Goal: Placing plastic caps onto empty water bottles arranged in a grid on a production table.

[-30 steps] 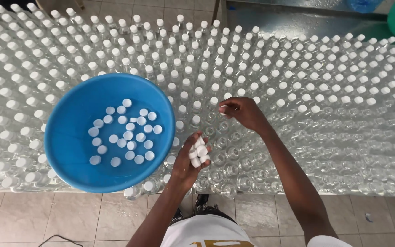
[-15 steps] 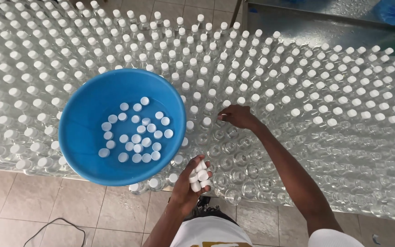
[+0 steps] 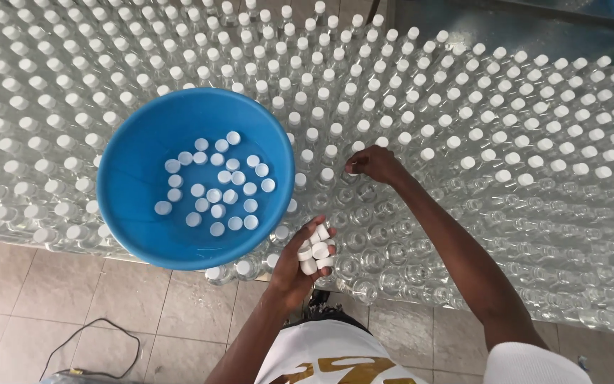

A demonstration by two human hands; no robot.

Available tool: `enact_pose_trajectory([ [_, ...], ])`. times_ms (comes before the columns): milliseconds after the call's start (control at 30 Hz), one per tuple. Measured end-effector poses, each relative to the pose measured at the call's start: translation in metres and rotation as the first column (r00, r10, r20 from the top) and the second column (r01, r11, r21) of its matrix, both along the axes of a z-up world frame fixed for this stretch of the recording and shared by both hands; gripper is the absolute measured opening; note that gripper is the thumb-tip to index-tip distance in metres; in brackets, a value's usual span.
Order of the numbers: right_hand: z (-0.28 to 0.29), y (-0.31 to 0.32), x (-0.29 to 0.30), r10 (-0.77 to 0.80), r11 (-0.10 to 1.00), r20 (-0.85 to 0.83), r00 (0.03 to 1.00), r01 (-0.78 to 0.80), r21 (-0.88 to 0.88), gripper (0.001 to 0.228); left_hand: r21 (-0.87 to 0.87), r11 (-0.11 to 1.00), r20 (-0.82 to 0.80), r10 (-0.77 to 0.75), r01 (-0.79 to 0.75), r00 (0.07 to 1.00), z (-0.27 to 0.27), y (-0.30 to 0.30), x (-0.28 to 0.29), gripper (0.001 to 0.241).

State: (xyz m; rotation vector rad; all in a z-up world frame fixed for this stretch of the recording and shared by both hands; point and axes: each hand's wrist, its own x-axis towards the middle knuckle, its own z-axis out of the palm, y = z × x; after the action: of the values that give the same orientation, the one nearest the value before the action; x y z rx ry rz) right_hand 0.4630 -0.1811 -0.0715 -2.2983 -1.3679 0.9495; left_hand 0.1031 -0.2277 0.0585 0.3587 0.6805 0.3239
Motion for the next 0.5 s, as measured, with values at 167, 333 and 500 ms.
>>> enact_pose_trajectory([
  [167, 0.015, -0.028, -0.036, 0.118, 0.97, 0.303, 0.945, -0.176, 0.169, 0.035, 0.004, 1.0, 0.061, 0.002, -0.002, 0.998, -0.002, -0.003, -0.002, 0.06],
  [333, 0.123, -0.097, -0.137, 0.114, 0.933, -0.346, 0.931, 0.019, 0.359, 0.017, 0.007, 1.0, 0.071, -0.012, 0.012, 0.997, -0.002, 0.001, -0.001, 0.064],
  [500, 0.098, -0.117, -0.158, 0.092, 0.98, -0.439, 0.894, -0.003, 0.199, 0.031, 0.13, 0.988, 0.008, -0.087, 0.085, 0.996, -0.017, -0.009, -0.001, 0.073],
])
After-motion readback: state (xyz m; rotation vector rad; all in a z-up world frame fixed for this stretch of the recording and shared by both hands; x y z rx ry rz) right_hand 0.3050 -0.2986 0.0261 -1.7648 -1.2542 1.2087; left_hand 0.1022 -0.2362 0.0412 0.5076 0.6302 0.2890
